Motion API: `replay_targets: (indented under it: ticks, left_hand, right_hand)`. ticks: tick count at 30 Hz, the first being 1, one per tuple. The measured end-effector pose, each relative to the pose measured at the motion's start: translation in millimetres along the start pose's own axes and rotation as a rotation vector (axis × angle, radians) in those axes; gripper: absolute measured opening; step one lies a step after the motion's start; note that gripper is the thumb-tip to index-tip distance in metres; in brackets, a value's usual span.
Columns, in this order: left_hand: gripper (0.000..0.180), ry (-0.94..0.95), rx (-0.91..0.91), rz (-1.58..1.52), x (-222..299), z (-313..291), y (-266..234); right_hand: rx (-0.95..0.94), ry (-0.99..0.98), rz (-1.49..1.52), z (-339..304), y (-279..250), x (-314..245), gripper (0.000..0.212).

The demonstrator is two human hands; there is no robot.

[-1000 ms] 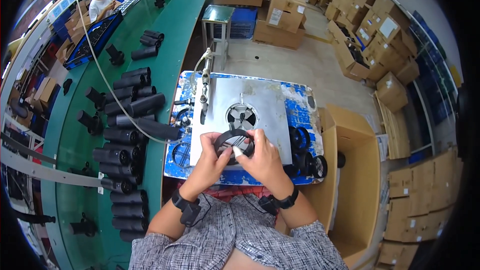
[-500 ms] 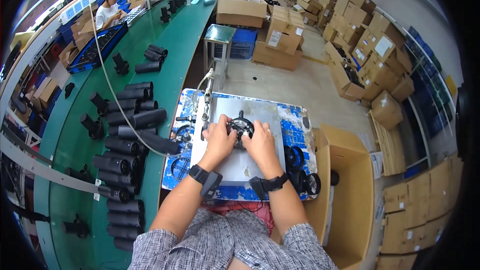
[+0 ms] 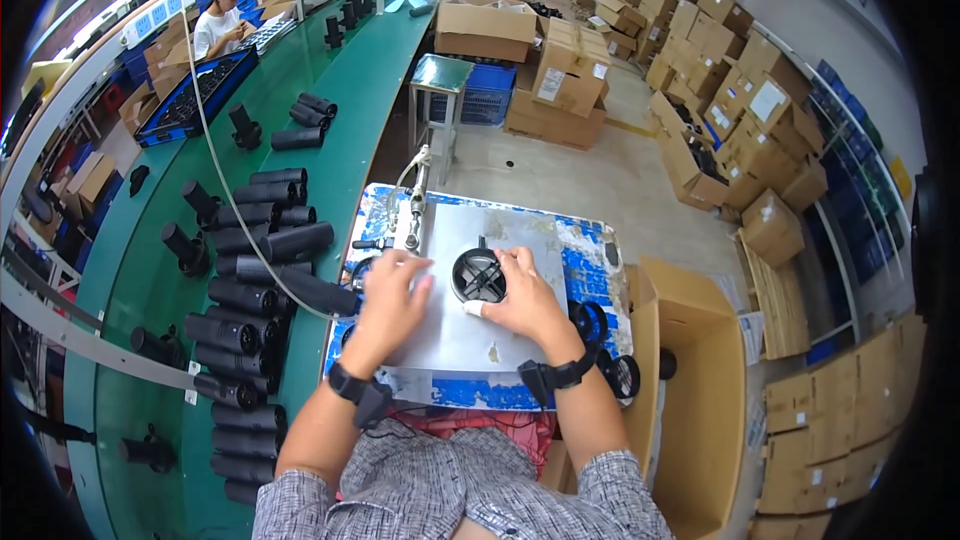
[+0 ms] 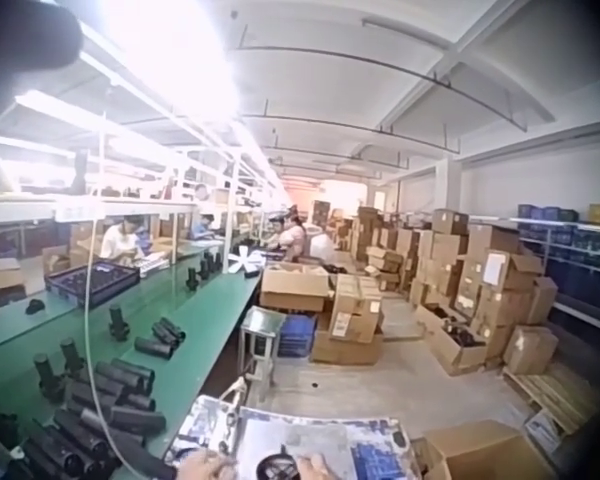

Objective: The person packs a tube and base into a box, then retrieves a base and a cylinder to assemble them using a machine. They repeat this assembly process multiple times, placing the finished units onto a conveyor belt.

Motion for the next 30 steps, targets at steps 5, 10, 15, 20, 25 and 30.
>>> replay_targets:
  ticks: [5,10,15,20,25,30]
  left_hand:
    - [0.032,-0.123,0.067,0.340,-71,21,-45]
    - [0.033,0.010,-0.233,0.681,-112,50,-41]
    - [0.035,0.231,-0.286,0.951,-170,76,13]
    - [0.034,0.353,-0.207,0.972,-178,82,12]
    - [0.027,-0.021,-0.364,0.639,-55,52,-86]
    - [0.022,0.313,-0.204,-0.063,66,6,-59]
  right_hand:
    - [-0.116,-0.063,-0.019,7,-9,4,0.101]
    - [-0.124,-0.047,-0.024,9,-9,2,0.105]
    - [-0.116,-0.045,-0.005,7,0,2,0.107]
    - [-0.109,-0.043,0.016,5,6,14,0.108]
    - [-0.071,0.000,0.012,5,-6,8,0.104]
    - [-0.146,-0.040,0.156,29,-7,46,0.089]
Point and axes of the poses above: each hand's wrist, its own z-axis towards the middle knuckle, its own y-axis out of the palm, x = y × z, the point moved 1 cm from there along z, towards the middle knuckle, and after that the axes turned 12 degrees about z, right-handed, at the moved point
